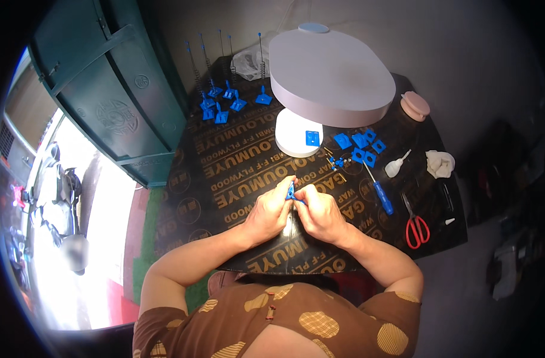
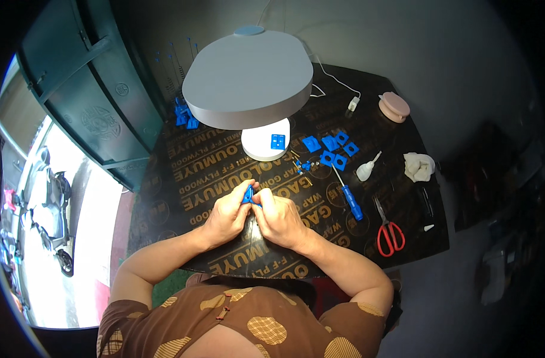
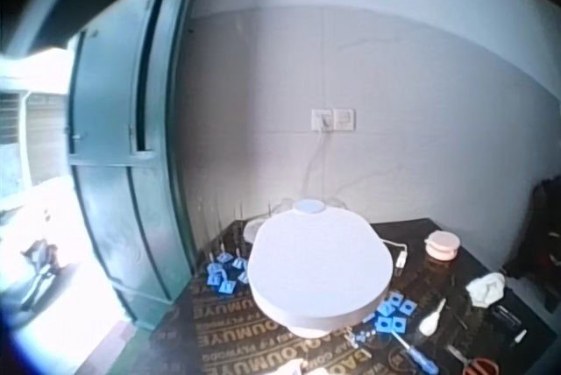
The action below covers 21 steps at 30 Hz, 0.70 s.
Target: The person assembles small plastic components by hand, fitting the plastic parts together and inserting small pins into them.
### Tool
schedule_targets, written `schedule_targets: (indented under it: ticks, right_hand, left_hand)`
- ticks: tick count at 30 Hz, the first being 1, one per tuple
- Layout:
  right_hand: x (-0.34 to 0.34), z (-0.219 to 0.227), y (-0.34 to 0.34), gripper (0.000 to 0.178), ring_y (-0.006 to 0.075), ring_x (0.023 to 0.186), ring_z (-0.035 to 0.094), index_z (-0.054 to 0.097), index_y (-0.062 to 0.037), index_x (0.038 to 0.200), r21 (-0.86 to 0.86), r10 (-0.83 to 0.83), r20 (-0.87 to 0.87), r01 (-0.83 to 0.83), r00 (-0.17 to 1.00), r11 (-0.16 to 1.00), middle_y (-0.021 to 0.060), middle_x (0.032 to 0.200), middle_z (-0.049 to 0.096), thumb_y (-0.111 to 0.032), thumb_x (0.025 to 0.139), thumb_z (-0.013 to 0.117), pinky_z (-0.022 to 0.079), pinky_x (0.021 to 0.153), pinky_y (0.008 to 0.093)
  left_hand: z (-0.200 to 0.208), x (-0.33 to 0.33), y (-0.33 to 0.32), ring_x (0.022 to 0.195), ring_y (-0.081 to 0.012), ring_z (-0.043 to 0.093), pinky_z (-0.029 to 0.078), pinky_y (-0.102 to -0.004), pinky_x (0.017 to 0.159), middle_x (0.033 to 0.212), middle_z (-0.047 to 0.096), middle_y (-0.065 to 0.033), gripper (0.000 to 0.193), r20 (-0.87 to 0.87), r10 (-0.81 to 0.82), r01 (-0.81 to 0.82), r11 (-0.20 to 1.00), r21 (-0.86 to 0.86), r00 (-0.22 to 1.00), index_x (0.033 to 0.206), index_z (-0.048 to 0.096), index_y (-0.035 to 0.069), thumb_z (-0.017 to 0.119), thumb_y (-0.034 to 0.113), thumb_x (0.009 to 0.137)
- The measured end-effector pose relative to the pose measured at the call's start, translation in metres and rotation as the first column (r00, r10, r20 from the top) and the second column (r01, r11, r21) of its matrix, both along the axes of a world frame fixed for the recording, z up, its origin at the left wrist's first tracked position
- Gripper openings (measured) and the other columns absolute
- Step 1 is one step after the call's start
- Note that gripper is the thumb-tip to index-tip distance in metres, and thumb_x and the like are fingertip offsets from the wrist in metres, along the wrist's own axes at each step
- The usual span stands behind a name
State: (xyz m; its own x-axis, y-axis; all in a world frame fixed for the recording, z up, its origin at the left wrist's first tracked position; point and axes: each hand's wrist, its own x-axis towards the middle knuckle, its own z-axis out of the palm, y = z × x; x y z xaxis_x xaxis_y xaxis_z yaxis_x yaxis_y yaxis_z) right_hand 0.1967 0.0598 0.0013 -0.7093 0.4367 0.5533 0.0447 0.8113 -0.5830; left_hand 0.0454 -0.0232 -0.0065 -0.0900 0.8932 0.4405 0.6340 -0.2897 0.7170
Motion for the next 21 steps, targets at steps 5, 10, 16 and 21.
schedule_targets:
  ticks: [5, 10, 16, 21]
  right_hand:
    - [-0.0003, -0.0049, 0.0007, 0.015, 0.0354, 0.065, 0.066, 0.054, 0.0035, 0.096, -0.022, -0.009, -0.048, 0.008, 0.999, 1.000, 0.0198, 0.074, 0.064, 0.002, 0.085, 0.063, 0.052, 0.057, 0.0394]
    - [-0.0016, -0.0012, -0.0008, 0.015, 0.0328, 0.061, 0.065, 0.054, 0.0030, 0.096, -0.034, -0.038, -0.032, 0.037, 0.999, 0.999, 0.0185, 0.074, 0.064, 0.000, 0.085, 0.064, 0.051, 0.056, 0.0377]
    - [-0.0020, -0.0056, 0.0019, 0.014, 0.0351, 0.069, 0.066, 0.055, 0.0027, 0.094, 0.015, -0.055, -0.045, 0.056, 0.997, 0.998, 0.0203, 0.077, 0.065, -0.005, 0.086, 0.063, 0.052, 0.061, 0.0411]
    - [-0.0020, -0.0098, 0.0018, 0.013, 0.0350, 0.065, 0.065, 0.054, 0.0038, 0.093, 0.028, -0.051, -0.078, 0.053, 0.996, 0.998, 0.0202, 0.073, 0.064, -0.003, 0.086, 0.063, 0.053, 0.059, 0.0407]
  left_hand:
    - [0.0029, 0.0009, 0.0021, 0.111, -0.0365, 0.063, 0.052, -0.0380, 0.093, 0.120, 0.062, -0.0261, 0.047, 0.006, 0.007, -0.007, 1.000, 0.002, 1.000, 0.133, 0.045, -0.006, 0.053, -0.008, 0.086]
    - [0.0011, -0.0003, 0.0039, 0.112, -0.0345, 0.063, 0.052, -0.0375, 0.093, 0.121, 0.062, -0.0252, 0.047, 0.079, 0.015, -0.014, 1.000, -0.006, 0.997, 0.133, 0.045, -0.005, 0.053, -0.007, 0.087]
    - [-0.0004, 0.0024, 0.0018, 0.106, -0.0306, 0.066, 0.054, -0.0351, 0.088, 0.122, 0.062, -0.0239, 0.046, 0.094, 0.018, -0.016, 1.000, -0.014, 0.995, 0.135, 0.044, -0.005, 0.053, -0.005, 0.089]
    - [-0.0035, 0.0023, 0.0018, 0.083, -0.0210, 0.069, 0.055, -0.0304, 0.075, 0.120, 0.063, -0.0221, 0.047, 0.133, -0.011, 0.018, 0.999, -0.051, 0.991, 0.135, 0.043, -0.006, 0.053, -0.006, 0.089]
